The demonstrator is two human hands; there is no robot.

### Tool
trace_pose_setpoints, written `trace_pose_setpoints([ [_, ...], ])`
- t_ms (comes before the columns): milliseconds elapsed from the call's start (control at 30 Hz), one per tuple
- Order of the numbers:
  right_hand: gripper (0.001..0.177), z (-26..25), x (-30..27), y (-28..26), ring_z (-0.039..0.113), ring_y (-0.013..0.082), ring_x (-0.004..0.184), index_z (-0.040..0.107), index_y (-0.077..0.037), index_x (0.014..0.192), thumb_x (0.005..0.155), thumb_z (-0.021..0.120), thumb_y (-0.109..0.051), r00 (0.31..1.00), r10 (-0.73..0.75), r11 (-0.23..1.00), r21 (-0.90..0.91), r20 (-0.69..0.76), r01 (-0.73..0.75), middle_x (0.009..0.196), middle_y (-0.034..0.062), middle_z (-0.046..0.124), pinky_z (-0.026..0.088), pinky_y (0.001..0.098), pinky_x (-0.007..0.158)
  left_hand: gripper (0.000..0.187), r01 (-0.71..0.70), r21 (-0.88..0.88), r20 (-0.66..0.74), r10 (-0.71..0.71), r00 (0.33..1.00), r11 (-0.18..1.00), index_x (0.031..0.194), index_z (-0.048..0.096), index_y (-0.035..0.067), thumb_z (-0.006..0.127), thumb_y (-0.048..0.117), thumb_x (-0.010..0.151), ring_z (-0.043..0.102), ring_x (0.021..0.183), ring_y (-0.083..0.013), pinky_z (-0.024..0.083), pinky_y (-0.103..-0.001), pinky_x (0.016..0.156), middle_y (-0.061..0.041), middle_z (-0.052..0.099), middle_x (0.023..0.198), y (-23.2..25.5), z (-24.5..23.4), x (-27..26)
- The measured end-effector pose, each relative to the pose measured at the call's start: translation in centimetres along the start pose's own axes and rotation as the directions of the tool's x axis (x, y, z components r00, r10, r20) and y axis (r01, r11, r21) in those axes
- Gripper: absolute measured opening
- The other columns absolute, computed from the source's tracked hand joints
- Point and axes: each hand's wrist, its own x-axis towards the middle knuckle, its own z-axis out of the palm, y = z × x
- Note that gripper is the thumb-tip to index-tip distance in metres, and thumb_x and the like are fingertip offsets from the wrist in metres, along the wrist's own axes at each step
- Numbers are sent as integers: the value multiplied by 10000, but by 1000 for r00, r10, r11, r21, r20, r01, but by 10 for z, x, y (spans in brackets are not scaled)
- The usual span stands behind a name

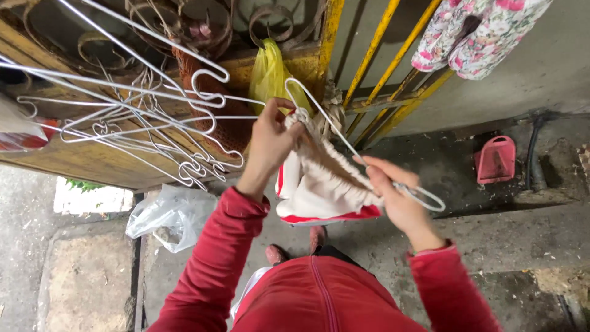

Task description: Hanging various pieces of laundry from a plastic bag onto wire hangers.

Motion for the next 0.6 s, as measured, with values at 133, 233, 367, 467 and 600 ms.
trace_pose_setpoints([
  [133, 313, -34, 11, -31, 708, 103, 895, 706, -86, 1288, 1005, 606, -171, 993, -21, 967, -252, 115, 49, 1110, 56, 789, 557, 263, 771, 287, -57, 130, 12, 56, 998, 990, 1107, 626, -11, 707, 21, 834, 612, 708, -109, 539, -289, 625, -65, 677, 843, -29, -21, 16],
  [233, 275, -52, 18, -36, 723, 118, 1019, 718, -50, 1241, 1028, 603, -181, 974, -17, 922, -374, 227, 103, 1127, 80, 803, 538, 293, 873, 205, -130, 79, -7, 130, 991, 988, 1050, 629, -18, 686, -20, 852, 648, 712, -74, 556, -255, 619, -40, 681, 843, -33, -25, 18],
  [367, 305, -49, 33, -42, 761, 160, 930, 724, -50, 1218, 959, 646, -190, 926, -94, 861, -438, 364, 260, 1075, 100, 807, 568, 307, 806, 193, -168, 254, 37, 164, 986, 953, 1021, 664, 22, 712, -6, 836, 594, 632, -99, 485, -261, 553, -47, 654, 762, -8, 3, 6],
  [467, 289, -42, 47, -65, 766, 181, 966, 727, -37, 1202, 963, 650, -180, 895, -159, 833, -430, 416, 348, 1100, 110, 791, 567, 312, 820, 201, -251, 287, 155, 214, 965, 925, 1032, 665, 50, 726, 49, 840, 565, 617, -128, 457, -284, 548, -49, 639, 756, 9, 22, -8],
  [600, 271, -52, 62, -107, 757, 167, 928, 746, -54, 1173, 946, 659, -175, 894, -65, 855, -438, 444, 280, 1084, 69, 801, 566, 296, 803, 289, -648, 227, 210, 613, 762, 727, 1106, 644, 77, 764, 183, 865, 604, 837, -235, 494, -336, 755, -112, 623, 947, 64, 10, -24],
])
